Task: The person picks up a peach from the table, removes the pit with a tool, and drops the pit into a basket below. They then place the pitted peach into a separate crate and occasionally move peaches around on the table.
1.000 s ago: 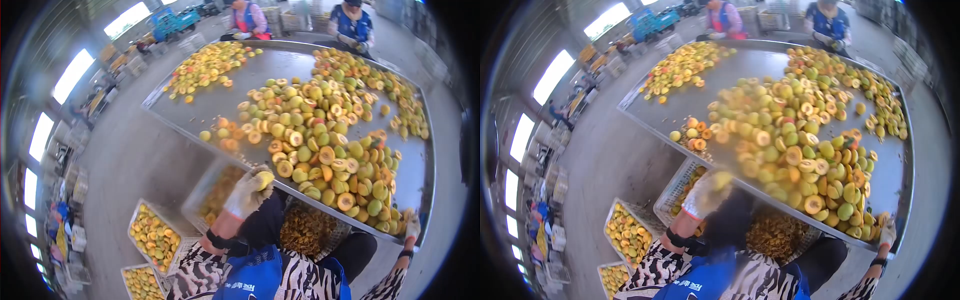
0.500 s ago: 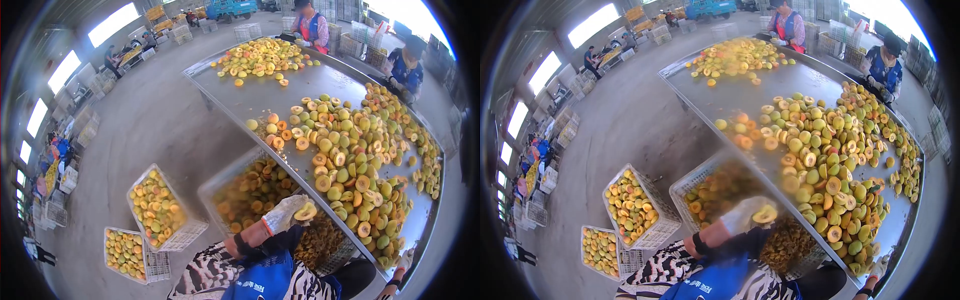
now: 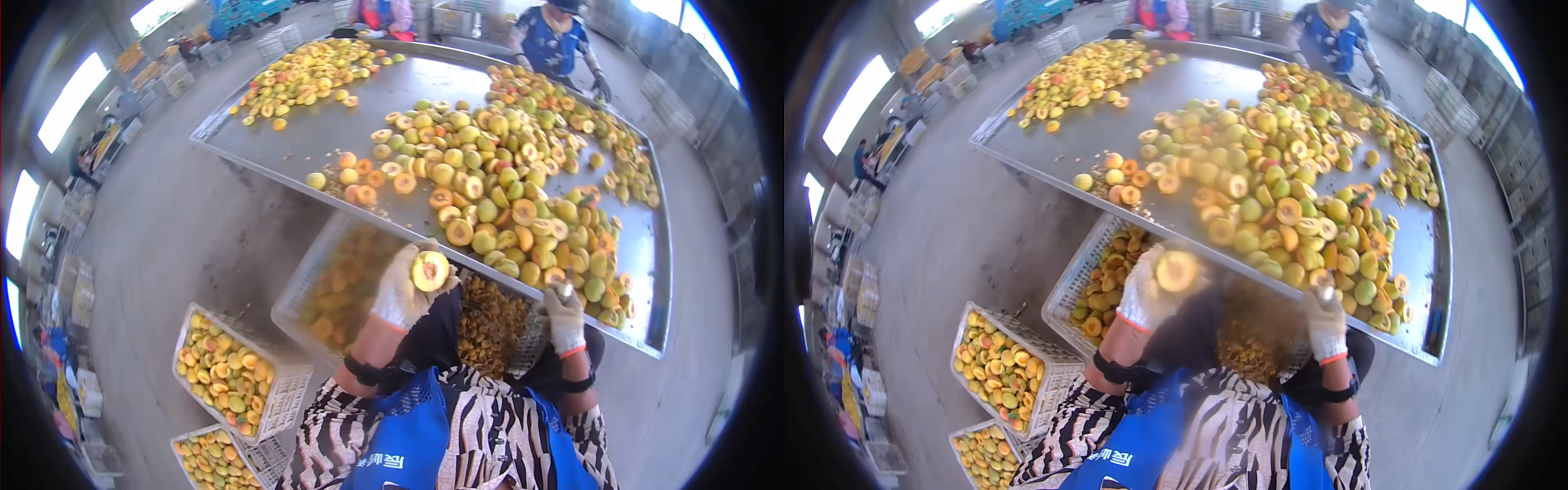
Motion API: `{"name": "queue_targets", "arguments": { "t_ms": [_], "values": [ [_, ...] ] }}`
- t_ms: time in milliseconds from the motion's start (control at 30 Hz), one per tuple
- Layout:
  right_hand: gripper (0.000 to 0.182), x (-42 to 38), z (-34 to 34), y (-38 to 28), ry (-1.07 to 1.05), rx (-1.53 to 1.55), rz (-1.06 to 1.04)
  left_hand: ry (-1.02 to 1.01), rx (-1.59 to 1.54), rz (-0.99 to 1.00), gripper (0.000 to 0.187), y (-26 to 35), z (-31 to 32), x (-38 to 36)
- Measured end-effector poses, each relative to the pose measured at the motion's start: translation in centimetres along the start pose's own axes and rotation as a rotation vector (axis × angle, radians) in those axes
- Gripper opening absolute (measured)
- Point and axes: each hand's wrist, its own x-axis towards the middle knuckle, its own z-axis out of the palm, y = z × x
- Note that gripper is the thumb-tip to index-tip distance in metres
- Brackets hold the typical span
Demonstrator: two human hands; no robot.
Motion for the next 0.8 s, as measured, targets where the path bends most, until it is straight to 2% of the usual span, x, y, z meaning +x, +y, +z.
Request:
{"name": "queue_targets", "arguments": {
  "t_ms": [67,100,133,233,267,300,367,400,600,700,800],
  "values": [
    [0.023,-1.3,1.6,1.3,-0.123,-0.045,-0.114,0.019,-0.118,-0.095,0.027,0.4,2.2,-0.2],
    [0.024,-3.2,2.9,-1.1,-0.156,-0.065,-0.089,0.0,-0.118,-0.098,0.028,0.1,2.8,-0.3],
    [0.026,-4.4,3.3,-2.5,-0.155,-0.16,-0.14,-0.083,-0.137,-0.138,0.034,-0.4,2.7,-0.1],
    [0.035,-6.4,4.0,-5.1,-0.118,-0.394,-0.318,-0.146,-0.112,-0.194,0.042,-2.3,2.8,0.9],
    [0.04,-7.4,4.1,-7.1,-0.111,-0.427,-0.225,-0.139,-0.11,-0.216,0.044,-2.8,3.5,0.8],
    [0.041,-7.5,4.2,-7.4,-0.136,-0.483,-0.239,-0.149,-0.099,-0.241,0.043,-3.4,3.9,1.1],
    [0.042,-6.7,4.5,-6.3,-0.138,-0.584,-0.493,-0.164,-0.074,-0.283,0.043,-4.6,4.3,1.6],
    [0.041,-6.3,4.5,-5.8,-0.167,-0.622,-0.491,-0.049,-0.045,-0.278,0.041,-5.2,5.0,1.7],
    [0.041,-5.9,4.0,-6.0,-0.241,-0.691,-0.318,-0.018,0.089,-0.239,0.042,-7.6,6.7,1.5],
    [0.042,-5.9,3.6,-6.4,-0.262,-0.709,-0.298,-0.119,0.181,-0.223,0.039,-8.2,6.6,1.3],
    [0.041,-6.0,3.4,-6.3,-0.275,-0.706,-0.283,-0.109,0.256,-0.185,0.046,-8.8,6.6,1.2]
  ]
}}
